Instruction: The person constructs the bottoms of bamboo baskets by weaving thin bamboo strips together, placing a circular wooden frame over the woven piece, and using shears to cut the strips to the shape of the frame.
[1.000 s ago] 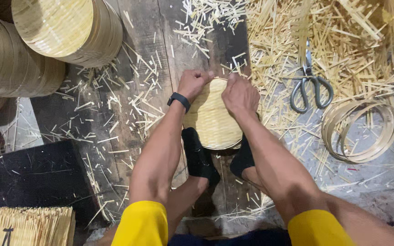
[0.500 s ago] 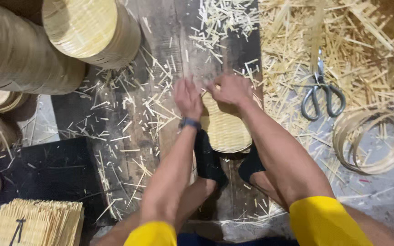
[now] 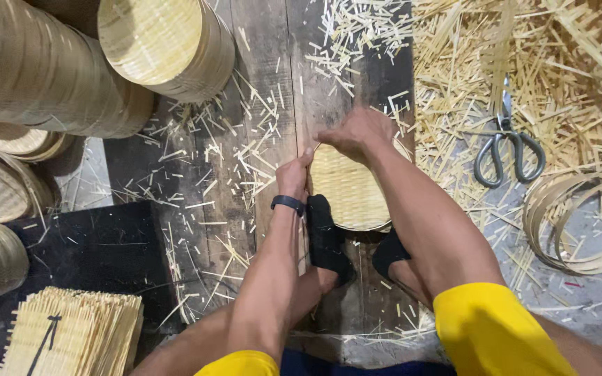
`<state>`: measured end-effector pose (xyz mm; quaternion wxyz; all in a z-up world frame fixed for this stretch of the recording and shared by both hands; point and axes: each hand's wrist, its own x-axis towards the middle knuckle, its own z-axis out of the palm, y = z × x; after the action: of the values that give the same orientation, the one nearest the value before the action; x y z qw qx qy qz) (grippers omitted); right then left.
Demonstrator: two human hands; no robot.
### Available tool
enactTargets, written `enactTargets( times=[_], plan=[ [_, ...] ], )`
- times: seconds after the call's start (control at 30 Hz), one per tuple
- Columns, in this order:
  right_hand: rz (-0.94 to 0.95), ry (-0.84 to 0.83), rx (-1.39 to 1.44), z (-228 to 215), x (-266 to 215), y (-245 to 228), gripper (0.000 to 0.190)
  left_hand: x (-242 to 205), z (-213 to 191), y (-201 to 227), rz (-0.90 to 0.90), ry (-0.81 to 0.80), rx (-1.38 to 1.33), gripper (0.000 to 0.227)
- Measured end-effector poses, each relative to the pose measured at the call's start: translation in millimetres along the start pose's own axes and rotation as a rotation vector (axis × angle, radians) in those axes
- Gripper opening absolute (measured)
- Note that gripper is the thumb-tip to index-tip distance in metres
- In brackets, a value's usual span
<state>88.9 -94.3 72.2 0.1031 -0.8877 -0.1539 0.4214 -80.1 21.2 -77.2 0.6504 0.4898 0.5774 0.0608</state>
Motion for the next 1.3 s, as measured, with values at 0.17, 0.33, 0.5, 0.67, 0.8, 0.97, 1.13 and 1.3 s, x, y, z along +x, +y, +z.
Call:
enactTargets(
  times=[0.17, 0.33, 0.5, 0.67, 0.8, 0.97, 1.13, 1.3],
  plan=[
    [-0.495, 0.277, 0.770, 13.1, 42.3, 71.2, 0.056, -11.3, 16.3, 51.9, 0.956, 0.144, 0.721, 0.043],
    [-0.224, 0.266, -0.060, -80.8, -62.1, 222.5, 0.059, -77.6, 64.3, 107.2, 0.638, -0.542, 0.916, 0.080],
    [0.132, 0.221, -0.295, -98.8, -211.1, 326.8, 0.051, -127.3, 69.3, 141.7, 0.973, -0.372, 1.009, 0.054],
    [0.055, 0.255, -0.053, -6.0, -156.7, 395.2, 0.051, -152.8, 40.9, 72.7, 1.552, -0.230, 1.244, 0.043],
    [0.090, 0.300, 0.319, 68.9, -68.7, 391.5, 0.044, -142.2, -7.1, 6.6, 1.792, -0.362, 1.240, 0.041],
    [-0.108, 0.814, 0.074, 104.4, 0.2, 395.4, 0.061, -131.0, -39.4, -15.9, 1.137, -0.238, 1.305, 0.039],
    [0.081, 0.601, 0.169, 109.0, 39.7, 406.1, 0.073, -139.2, 66.5, -3.0, 0.431, 0.087, 0.940, 0.120],
    [0.174, 0.058, 0.378, 105.6, 43.7, 416.3, 0.048, -139.4, 91.9, 10.8, 0.570, 0.167, 1.237, 0.080]
  ],
)
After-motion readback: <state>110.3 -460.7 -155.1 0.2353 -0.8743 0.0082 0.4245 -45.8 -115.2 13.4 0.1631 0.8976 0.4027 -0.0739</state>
